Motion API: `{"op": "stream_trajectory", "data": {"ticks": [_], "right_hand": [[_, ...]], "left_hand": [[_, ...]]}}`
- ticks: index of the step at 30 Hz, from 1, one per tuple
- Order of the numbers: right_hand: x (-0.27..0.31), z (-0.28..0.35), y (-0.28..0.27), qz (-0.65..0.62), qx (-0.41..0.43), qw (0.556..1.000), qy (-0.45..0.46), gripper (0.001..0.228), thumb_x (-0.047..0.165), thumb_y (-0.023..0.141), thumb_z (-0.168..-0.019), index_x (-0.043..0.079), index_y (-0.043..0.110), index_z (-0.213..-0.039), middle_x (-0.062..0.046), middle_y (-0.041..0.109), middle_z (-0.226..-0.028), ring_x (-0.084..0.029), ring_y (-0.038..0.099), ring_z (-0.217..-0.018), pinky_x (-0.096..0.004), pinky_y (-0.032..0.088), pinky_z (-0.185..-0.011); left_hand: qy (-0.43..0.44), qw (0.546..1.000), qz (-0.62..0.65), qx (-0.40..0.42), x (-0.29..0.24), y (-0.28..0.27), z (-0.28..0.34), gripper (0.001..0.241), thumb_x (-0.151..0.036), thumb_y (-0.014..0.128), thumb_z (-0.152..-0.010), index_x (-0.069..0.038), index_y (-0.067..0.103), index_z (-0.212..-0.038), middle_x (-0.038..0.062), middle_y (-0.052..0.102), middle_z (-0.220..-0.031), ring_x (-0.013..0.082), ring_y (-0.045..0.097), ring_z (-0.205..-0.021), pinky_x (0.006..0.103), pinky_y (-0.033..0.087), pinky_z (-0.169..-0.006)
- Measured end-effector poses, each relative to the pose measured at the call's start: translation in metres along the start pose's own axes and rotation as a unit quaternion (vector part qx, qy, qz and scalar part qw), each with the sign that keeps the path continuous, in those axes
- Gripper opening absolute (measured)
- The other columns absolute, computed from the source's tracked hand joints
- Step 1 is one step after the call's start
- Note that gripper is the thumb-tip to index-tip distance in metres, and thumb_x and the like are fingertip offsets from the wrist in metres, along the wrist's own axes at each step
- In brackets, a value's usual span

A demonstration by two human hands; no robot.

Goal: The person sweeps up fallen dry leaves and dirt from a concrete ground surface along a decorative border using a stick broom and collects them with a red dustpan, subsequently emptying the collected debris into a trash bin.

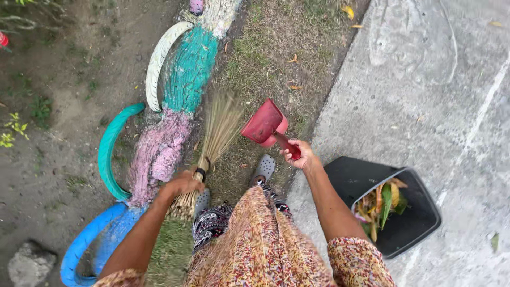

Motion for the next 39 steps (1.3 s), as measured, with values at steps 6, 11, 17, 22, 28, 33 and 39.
{"op": "stream_trajectory", "data": {"ticks": [6,11,17,22,28,33,39], "right_hand": [[-0.048,-0.002,0.000,-0.041,-0.011,0.997,-0.063,0.038,0.020,0.062,-0.091,-0.006,0.052,-0.117,-0.026,0.062,-0.096,-0.018,0.059,-0.065,-0.027,0.049,-0.051],[-0.118,0.012,0.004,-0.081,0.042,0.988,-0.124,0.034,0.023,0.063,-0.092,-0.002,0.055,-0.115,-0.018,0.062,-0.091,-0.019,0.060,-0.066,-0.027,0.050,-0.050],[-0.194,0.013,-0.014,-0.160,0.014,0.969,-0.187,0.041,0.021,0.060,-0.092,-0.004,0.055,-0.124,-0.026,0.064,-0.095,-0.018,0.059,-0.065,-0.026,0.050,-0.049],[-0.266,0.052,-0.049,-0.199,0.020,0.952,-0.230,0.041,0.020,0.060,-0.092,-0.002,0.055,-0.127,-0.025,0.063,-0.096,-0.018,0.058,-0.066,-0.024,0.049,-0.049],[-0.378,0.095,-0.088,-0.195,0.000,0.954,-0.228,0.038,0.022,0.060,-0.092,0.001,0.055,-0.123,-0.016,0.063,-0.091,-0.018,0.059,-0.065,-0.026,0.047,-0.047],[-0.442,0.104,-0.119,-0.178,-0.029,0.961,-0.209,0.033,0.023,0.061,-0.093,0.002,0.055,-0.119,-0.015,0.061,-0.087,-0.018,0.058,-0.062,-0.027,0.046,-0.046],[-0.449,0.057,-0.121,-0.263,0.001,0.947,-0.186,0.033,0.025,0.058,-0.094,0.000,0.052,-0.114,-0.013,0.056,-0.082,-0.019,0.058,-0.064,-0.028,0.048,-0.046]], "left_hand": [[0.083,0.983,0.116,0.113,0.097,0.006,0.099,0.113,-0.025,0.078,-0.055,-0.015,0.030,-0.157,0.013,0.061,-0.144,0.0312,0.066,-0.122,0.0364,0.053,-0.105],[0.124,0.990,-0.068,-0.020,0.115,-0.075,0.084,0.106,-0.030,0.078,-0.061,-0.013,0.035,-0.157,0.023,0.071,-0.115,0.0332,0.069,-0.107,0.0405,0.052,-0.097],[0.131,0.990,-0.022,-0.051,0.082,-0.069,-0.042,0.090,-0.026,0.077,-0.063,-0.006,0.048,-0.146,0.024,0.073,-0.109,0.0384,0.070,-0.099,0.0457,0.056,-0.087],[0.169,0.976,-0.097,0.101,0.115,0.004,-0.012,0.111,-0.022,0.084,-0.059,-0.008,0.031,-0.155,0.024,0.066,-0.127,0.0342,0.065,-0.117,0.0376,0.046,-0.105],[0.104,0.978,-0.158,0.084,0.209,-0.029,0.094,0.106,-0.026,0.082,-0.062,-0.021,0.037,-0.158,0.020,0.067,-0.128,0.0313,0.065,-0.118,0.0363,0.049,-0.104],[0.080,0.996,-0.008,-0.047,0.210,0.008,0.063,0.096,-0.021,0.079,-0.064,-0.002,0.041,-0.150,0.023,0.074,-0.110,0.0357,0.074,-0.096,0.0416,0.058,-0.087],[0.165,0.979,-0.069,0.100,0.230,0.177,0.041,0.093,-0.029,0.083,-0.058,-0.002,0.051,-0.141,0.019,0.073,-0.110,0.0318,0.071,-0.098,0.0393,0.057,-0.087]]}}
Point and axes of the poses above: each hand's wrist, its own z-axis away from the middle knuckle, its own y-axis out of the palm, x = y × z, the point moved 10 cm from there along -z, towards the middle knuckle
